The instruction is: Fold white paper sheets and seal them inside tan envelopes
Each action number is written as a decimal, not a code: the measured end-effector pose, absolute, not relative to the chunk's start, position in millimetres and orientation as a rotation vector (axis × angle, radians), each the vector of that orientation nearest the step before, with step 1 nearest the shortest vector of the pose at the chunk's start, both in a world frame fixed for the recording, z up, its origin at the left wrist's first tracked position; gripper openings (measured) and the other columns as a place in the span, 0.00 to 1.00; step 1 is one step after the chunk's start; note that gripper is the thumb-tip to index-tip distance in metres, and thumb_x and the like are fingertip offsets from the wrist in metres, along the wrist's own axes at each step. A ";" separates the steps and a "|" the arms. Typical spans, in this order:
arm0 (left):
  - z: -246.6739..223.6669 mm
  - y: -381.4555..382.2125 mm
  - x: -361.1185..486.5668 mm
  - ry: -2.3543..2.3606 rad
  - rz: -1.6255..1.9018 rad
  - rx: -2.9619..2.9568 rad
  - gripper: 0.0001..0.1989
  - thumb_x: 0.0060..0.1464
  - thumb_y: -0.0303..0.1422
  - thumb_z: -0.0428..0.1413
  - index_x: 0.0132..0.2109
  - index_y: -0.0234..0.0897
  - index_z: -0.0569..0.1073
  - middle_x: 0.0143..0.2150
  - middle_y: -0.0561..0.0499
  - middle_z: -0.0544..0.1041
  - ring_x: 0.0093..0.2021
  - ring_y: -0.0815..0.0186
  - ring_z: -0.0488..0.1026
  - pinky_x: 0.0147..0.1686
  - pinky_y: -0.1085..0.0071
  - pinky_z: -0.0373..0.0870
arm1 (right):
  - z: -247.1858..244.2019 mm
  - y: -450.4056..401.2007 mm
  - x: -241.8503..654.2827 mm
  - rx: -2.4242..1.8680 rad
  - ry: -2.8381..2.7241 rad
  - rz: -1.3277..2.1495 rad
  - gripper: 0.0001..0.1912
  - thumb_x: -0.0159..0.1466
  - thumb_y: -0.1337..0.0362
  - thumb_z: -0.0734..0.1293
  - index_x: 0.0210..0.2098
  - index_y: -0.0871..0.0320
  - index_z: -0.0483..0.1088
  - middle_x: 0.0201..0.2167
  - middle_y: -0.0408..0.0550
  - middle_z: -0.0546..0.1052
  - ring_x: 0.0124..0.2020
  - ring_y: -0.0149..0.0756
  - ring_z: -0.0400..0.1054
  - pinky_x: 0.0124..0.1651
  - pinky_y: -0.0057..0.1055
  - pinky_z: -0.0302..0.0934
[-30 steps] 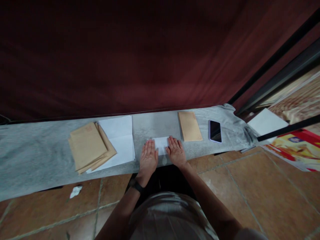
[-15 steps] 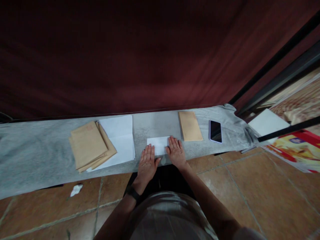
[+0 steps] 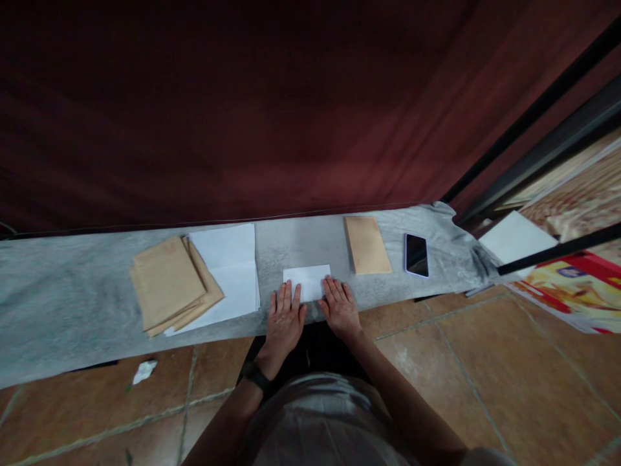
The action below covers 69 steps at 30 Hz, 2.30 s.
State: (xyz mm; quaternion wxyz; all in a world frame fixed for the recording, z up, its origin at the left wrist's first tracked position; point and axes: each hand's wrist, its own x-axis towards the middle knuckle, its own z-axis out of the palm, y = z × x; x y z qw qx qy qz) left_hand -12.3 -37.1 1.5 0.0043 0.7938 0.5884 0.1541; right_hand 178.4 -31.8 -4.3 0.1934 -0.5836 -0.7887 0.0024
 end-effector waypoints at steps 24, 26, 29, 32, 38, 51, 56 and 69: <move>-1.4 16.4 -12.7 1.914 0.478 2.377 0.30 0.68 0.37 0.39 0.71 0.24 0.56 0.73 0.35 0.57 0.74 0.53 0.50 0.71 0.49 0.50 | -5.4 -31.6 180.4 -1.642 -2.212 0.032 0.30 0.74 0.58 0.57 0.72 0.63 0.52 0.69 0.57 0.62 0.70 0.46 0.56 0.71 0.49 0.47; 0.0 15.7 -15.9 1.943 0.479 2.365 0.30 0.68 0.37 0.39 0.71 0.24 0.56 0.73 0.35 0.57 0.74 0.52 0.51 0.70 0.48 0.51 | -4.9 -32.6 180.4 -1.647 -2.209 0.043 0.30 0.74 0.57 0.57 0.72 0.63 0.52 0.70 0.57 0.62 0.70 0.47 0.56 0.71 0.49 0.48; 3.7 19.1 -20.1 1.933 0.461 2.361 0.30 0.68 0.37 0.40 0.70 0.24 0.58 0.71 0.34 0.60 0.73 0.51 0.53 0.70 0.48 0.53 | -1.7 -31.0 181.3 -1.661 -2.195 0.084 0.28 0.74 0.58 0.56 0.70 0.62 0.56 0.69 0.56 0.63 0.69 0.47 0.58 0.70 0.48 0.48; 10.5 28.9 -23.0 1.840 0.419 2.395 0.27 0.67 0.36 0.42 0.69 0.29 0.62 0.69 0.35 0.65 0.70 0.52 0.60 0.68 0.51 0.58 | 6.0 -19.0 183.2 -1.692 -2.158 0.158 0.24 0.75 0.59 0.55 0.66 0.58 0.64 0.65 0.55 0.69 0.64 0.45 0.63 0.67 0.46 0.53; 31.1 60.2 -26.1 1.711 0.301 2.425 0.23 0.62 0.30 0.52 0.63 0.34 0.70 0.61 0.38 0.72 0.60 0.54 0.70 0.61 0.58 0.66 | 23.7 30.1 181.4 -1.778 -2.173 0.177 0.22 0.73 0.65 0.58 0.64 0.60 0.66 0.63 0.57 0.71 0.62 0.45 0.64 0.61 0.41 0.59; 96.9 66.0 -23.2 1.796 0.653 2.390 0.08 0.62 0.29 0.51 0.43 0.38 0.75 0.44 0.44 0.77 0.49 0.54 0.73 0.52 0.59 0.69 | 76.1 65.3 192.2 -1.677 -2.158 0.069 0.16 0.73 0.66 0.58 0.50 0.55 0.76 0.46 0.53 0.75 0.49 0.44 0.68 0.56 0.40 0.61; 102.9 44.1 -26.9 1.668 0.749 2.520 0.11 0.62 0.25 0.49 0.46 0.38 0.74 0.55 0.44 0.75 0.56 0.54 0.70 0.57 0.57 0.67 | 81.0 41.4 201.0 -1.553 -2.095 -0.001 0.17 0.73 0.67 0.56 0.50 0.55 0.76 0.45 0.52 0.75 0.50 0.44 0.67 0.58 0.40 0.61; 26.6 -7.8 -40.4 1.560 0.374 2.481 0.29 0.55 0.16 0.44 0.60 0.39 0.71 0.64 0.47 0.73 0.64 0.62 0.69 0.66 0.62 0.64 | 15.2 -23.3 196.8 -1.440 -2.230 0.256 0.19 0.70 0.68 0.59 0.57 0.57 0.72 0.58 0.52 0.75 0.61 0.39 0.66 0.71 0.44 0.51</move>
